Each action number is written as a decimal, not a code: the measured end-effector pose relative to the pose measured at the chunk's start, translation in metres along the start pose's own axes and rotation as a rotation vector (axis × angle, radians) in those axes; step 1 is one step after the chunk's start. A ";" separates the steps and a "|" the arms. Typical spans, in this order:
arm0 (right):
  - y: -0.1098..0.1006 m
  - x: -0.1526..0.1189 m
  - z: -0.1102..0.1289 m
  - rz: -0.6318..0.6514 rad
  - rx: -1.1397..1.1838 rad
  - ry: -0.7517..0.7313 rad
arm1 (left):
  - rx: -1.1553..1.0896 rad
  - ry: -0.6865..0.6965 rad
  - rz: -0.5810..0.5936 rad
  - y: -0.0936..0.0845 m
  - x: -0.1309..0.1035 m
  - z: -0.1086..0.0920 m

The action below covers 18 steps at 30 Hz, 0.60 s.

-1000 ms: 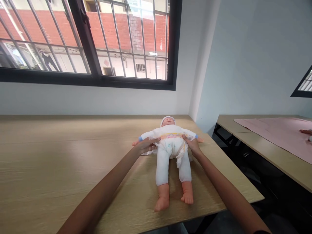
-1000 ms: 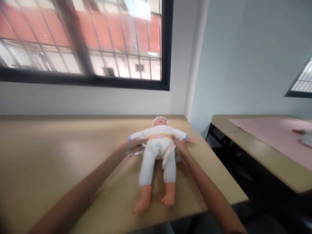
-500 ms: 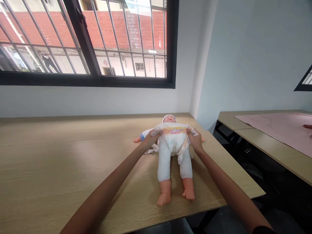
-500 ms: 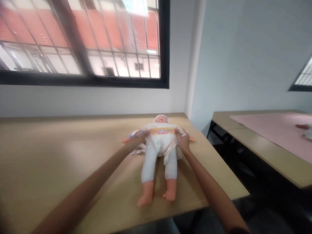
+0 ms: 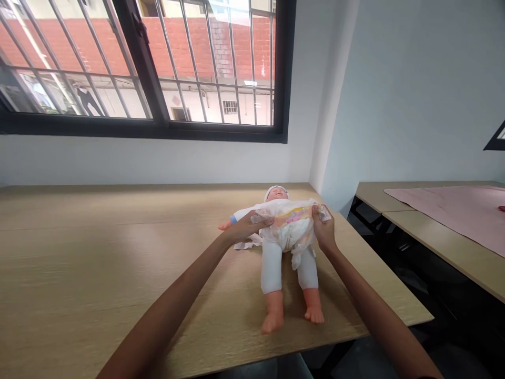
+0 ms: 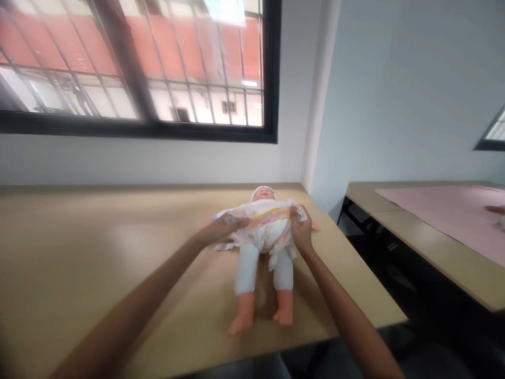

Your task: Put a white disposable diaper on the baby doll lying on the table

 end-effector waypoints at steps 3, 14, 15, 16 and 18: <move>0.001 -0.001 -0.006 -0.007 -0.019 0.075 | -0.090 -0.011 0.048 -0.002 -0.001 -0.002; -0.003 0.012 -0.037 -0.008 -0.110 0.235 | -0.327 -0.180 0.010 0.001 0.003 0.012; -0.004 0.014 -0.041 0.003 -0.146 0.221 | -0.320 -0.184 -0.007 -0.003 0.006 0.015; -0.004 0.015 -0.046 0.021 -0.180 0.205 | -0.292 -0.195 -0.015 -0.007 0.007 0.018; -0.004 0.015 -0.056 0.077 -0.214 0.194 | -0.212 -0.229 0.000 -0.014 0.009 0.024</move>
Point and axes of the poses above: each hand's wrist, its own x-axis towards the middle knuckle, its own y-axis out of the palm, z = x × y, the point moved 2 cm from there along x, towards the middle knuckle, and after that the axes turned 9 degrees about -z, right-handed, at the moved point
